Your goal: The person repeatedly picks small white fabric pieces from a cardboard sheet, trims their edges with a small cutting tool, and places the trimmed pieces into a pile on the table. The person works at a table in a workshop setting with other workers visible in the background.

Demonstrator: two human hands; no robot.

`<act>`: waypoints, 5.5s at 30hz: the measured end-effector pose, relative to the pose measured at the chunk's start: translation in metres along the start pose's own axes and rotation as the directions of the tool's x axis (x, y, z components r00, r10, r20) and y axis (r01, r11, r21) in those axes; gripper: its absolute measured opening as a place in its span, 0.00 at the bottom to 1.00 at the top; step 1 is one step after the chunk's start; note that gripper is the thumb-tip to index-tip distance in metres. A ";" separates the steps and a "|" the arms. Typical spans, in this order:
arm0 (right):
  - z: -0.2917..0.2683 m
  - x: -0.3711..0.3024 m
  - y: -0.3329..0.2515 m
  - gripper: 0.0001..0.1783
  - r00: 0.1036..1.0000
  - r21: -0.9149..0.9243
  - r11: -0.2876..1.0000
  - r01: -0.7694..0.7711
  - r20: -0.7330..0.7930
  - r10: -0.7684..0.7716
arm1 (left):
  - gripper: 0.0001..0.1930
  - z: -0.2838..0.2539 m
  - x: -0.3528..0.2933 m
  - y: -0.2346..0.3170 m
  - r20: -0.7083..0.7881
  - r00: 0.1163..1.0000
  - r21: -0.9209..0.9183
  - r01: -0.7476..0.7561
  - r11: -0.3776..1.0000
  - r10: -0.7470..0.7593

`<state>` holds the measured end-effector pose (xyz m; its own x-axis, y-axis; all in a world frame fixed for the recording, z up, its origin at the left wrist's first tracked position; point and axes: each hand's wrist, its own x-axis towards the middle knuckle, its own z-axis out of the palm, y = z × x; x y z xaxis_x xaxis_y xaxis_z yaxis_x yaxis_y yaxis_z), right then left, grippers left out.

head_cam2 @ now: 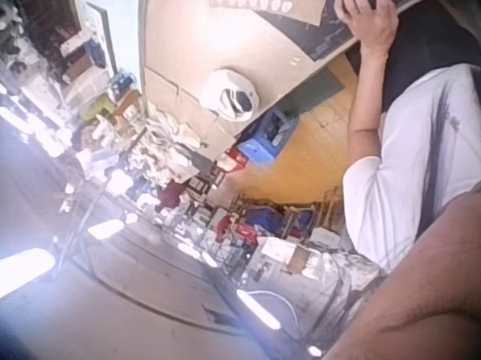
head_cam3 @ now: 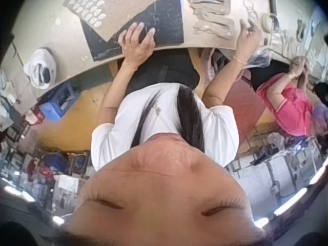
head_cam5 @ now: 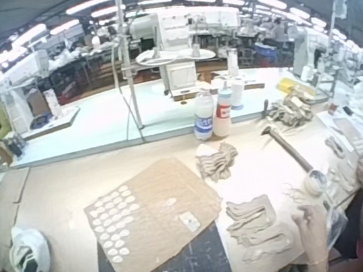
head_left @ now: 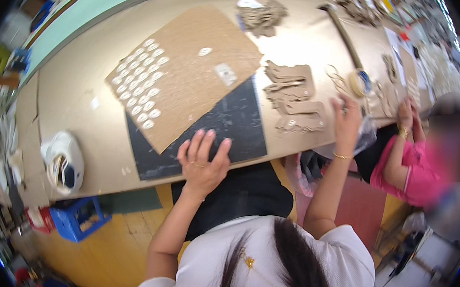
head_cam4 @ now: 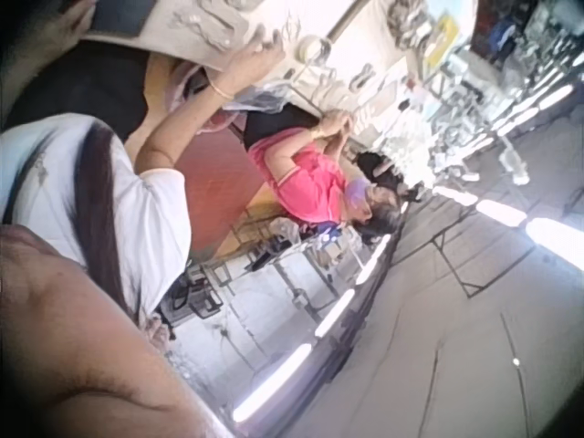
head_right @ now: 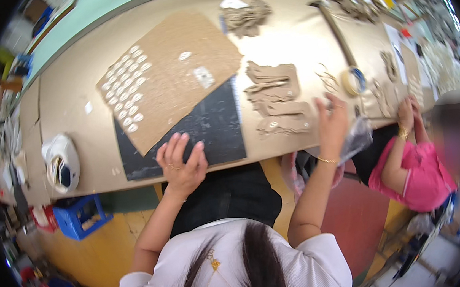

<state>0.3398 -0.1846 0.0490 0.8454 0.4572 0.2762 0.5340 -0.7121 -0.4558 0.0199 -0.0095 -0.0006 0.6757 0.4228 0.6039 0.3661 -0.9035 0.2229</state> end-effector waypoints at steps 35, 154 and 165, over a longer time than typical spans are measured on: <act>0.145 -0.004 -0.316 0.02 0.060 0.340 0.169 0.925 0.310 -0.949 | 0.26 -0.055 -0.011 -0.082 0.093 0.824 0.007 0.561 0.828 -0.559; 0.049 -0.004 -0.123 0.10 0.648 0.600 0.800 -0.014 0.615 -0.450 | 0.19 -0.024 0.001 -0.013 0.058 0.973 -0.372 0.227 0.900 -0.222; 0.040 -0.030 -0.158 0.09 0.477 0.419 0.872 -0.252 0.838 -0.265 | 0.18 -0.029 0.001 -0.013 0.096 0.972 -0.400 0.235 0.886 -0.214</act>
<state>0.2297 -0.0645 0.0791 0.2520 0.8530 -0.4571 0.2475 -0.5134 -0.8217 -0.0032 0.0007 0.0195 0.6398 0.6114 0.4657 0.2271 -0.7292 0.6455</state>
